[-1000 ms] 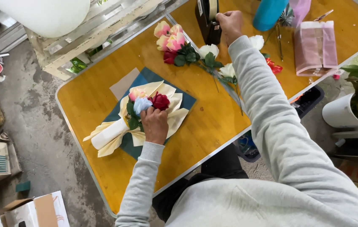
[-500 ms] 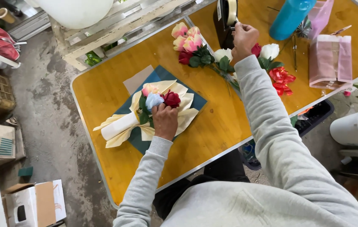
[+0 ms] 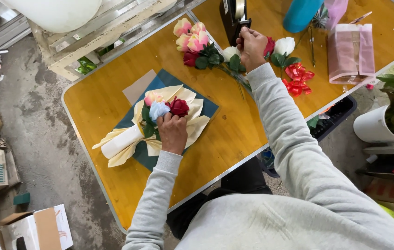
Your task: Assembling a flower bouquet by folding wrapping paper and arranging artificial roses with blue accents.
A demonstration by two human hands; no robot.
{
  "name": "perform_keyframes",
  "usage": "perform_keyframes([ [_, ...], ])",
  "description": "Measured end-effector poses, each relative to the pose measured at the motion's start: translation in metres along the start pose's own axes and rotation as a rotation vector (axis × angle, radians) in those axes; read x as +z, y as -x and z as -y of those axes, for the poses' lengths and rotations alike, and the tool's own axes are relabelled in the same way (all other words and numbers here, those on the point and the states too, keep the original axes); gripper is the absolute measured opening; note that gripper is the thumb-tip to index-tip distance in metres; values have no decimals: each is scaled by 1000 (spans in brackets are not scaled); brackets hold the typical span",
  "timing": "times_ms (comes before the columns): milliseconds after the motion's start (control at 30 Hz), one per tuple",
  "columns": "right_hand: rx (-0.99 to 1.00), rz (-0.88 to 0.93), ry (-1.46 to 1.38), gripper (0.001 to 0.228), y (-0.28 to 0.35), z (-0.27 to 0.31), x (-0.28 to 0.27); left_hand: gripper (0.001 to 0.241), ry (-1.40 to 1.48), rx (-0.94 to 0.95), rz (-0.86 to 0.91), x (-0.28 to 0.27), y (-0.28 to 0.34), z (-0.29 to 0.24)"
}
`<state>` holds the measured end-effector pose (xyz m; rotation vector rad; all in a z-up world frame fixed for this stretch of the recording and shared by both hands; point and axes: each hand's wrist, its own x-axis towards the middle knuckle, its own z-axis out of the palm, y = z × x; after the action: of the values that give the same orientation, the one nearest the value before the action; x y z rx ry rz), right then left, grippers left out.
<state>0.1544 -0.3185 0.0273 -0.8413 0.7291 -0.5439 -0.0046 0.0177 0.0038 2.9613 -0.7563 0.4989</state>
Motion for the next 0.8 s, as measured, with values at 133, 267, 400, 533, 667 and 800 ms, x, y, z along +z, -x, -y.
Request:
perform_keyframes([
  [133,-69,28,2,15,-20,-14,-4,7,19,-7,-16,3,-1,1],
  [267,-33,-111,-3,17,-66,-50,-27,7,5,8,-47,6,2,-1],
  [400,-953,189,435,22,20,12,-20,22,-21,55,-215,15,1,5],
  [533,-1202,337,458,16,121,22,-36,19,-29,45,-209,17,-1,3],
  [667,-682,715,558,10,214,-24,-60,8,-27,-7,-137,22,-5,-2],
  [800,-357,738,501,18,250,-91,-81,15,16,65,-325,29,-4,2],
])
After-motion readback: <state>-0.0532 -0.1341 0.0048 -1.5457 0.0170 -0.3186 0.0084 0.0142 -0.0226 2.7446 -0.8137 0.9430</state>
